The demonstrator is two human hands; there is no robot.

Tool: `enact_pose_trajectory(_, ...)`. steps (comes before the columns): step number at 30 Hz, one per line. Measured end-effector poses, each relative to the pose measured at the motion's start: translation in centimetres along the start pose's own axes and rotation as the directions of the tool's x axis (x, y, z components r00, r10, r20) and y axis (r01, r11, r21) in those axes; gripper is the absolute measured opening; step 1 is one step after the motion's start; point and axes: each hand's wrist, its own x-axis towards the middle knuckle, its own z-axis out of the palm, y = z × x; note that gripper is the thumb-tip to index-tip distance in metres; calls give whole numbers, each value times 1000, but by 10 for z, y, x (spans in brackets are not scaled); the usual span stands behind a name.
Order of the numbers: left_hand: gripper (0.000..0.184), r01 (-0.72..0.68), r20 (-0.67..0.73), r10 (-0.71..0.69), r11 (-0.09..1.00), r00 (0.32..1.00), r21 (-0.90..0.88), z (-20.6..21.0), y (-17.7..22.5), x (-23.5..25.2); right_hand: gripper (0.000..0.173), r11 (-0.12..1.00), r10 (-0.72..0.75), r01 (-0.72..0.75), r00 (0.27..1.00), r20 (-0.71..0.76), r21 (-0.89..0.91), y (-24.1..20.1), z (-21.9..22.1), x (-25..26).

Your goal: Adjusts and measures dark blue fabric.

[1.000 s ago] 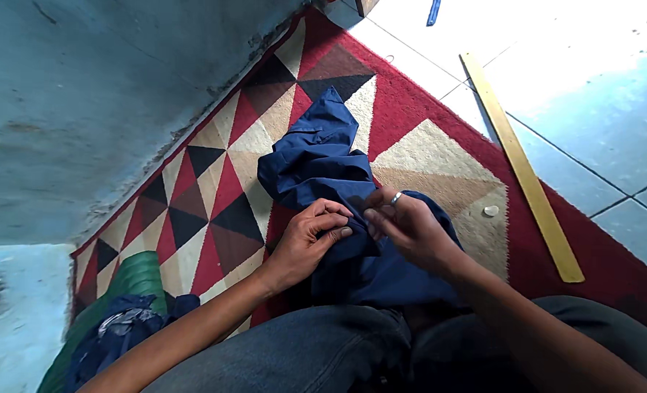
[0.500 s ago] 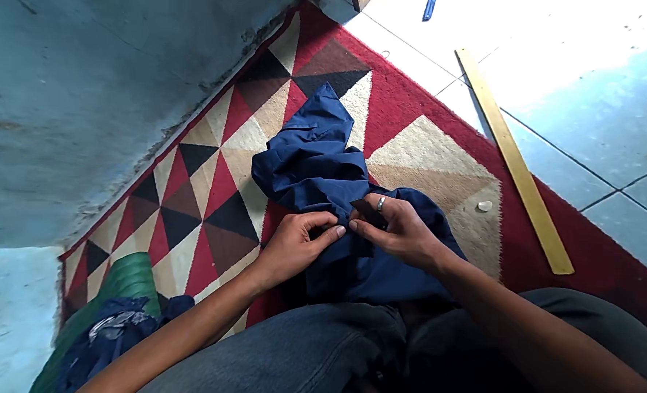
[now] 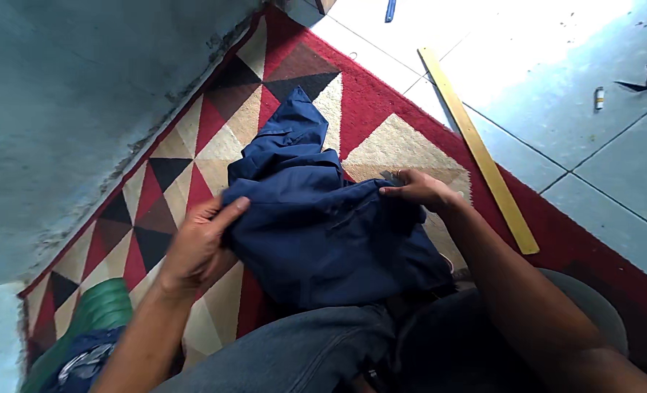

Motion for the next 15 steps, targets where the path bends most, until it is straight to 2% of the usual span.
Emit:
enact_pose_trajectory(2,18,-57,-147,61,998,987,28,-31,4,3,24,969,-150,142,989,20,203,-9,0,-10)
enact_pose_trajectory(4,18,-97,-286,104,994,952,39,-61,6,5,12,902,-304,278,952,27,330,-16,3,-15)
enact_pose_trajectory(6,18,-85,-360,104,994,927,68,-83,1,6,7,861,-377,325,924,63,391,-24,9,-18)
enact_pose_trajectory(8,19,-28,-373,47,998,927,54,-91,-12,7,6,862,-395,304,905,160,406,-28,19,-18)
enact_pose_trajectory(10,20,29,-348,-28,1000,937,-2,-96,-34,7,6,893,-381,277,885,268,354,-26,32,-15)
enact_pose_trajectory(12,24,63,-272,-87,994,958,-94,-101,-59,6,16,958,-268,214,905,330,190,-21,43,-12)
enact_pose_trajectory(13,25,89,-237,-118,987,964,-131,-101,-69,4,27,985,-173,161,932,318,61,-18,50,-9)
enact_pose_trajectory(15,25,130,-215,-171,972,962,-194,-98,-79,1,47,987,-26,56,981,191,-151,-7,65,1)
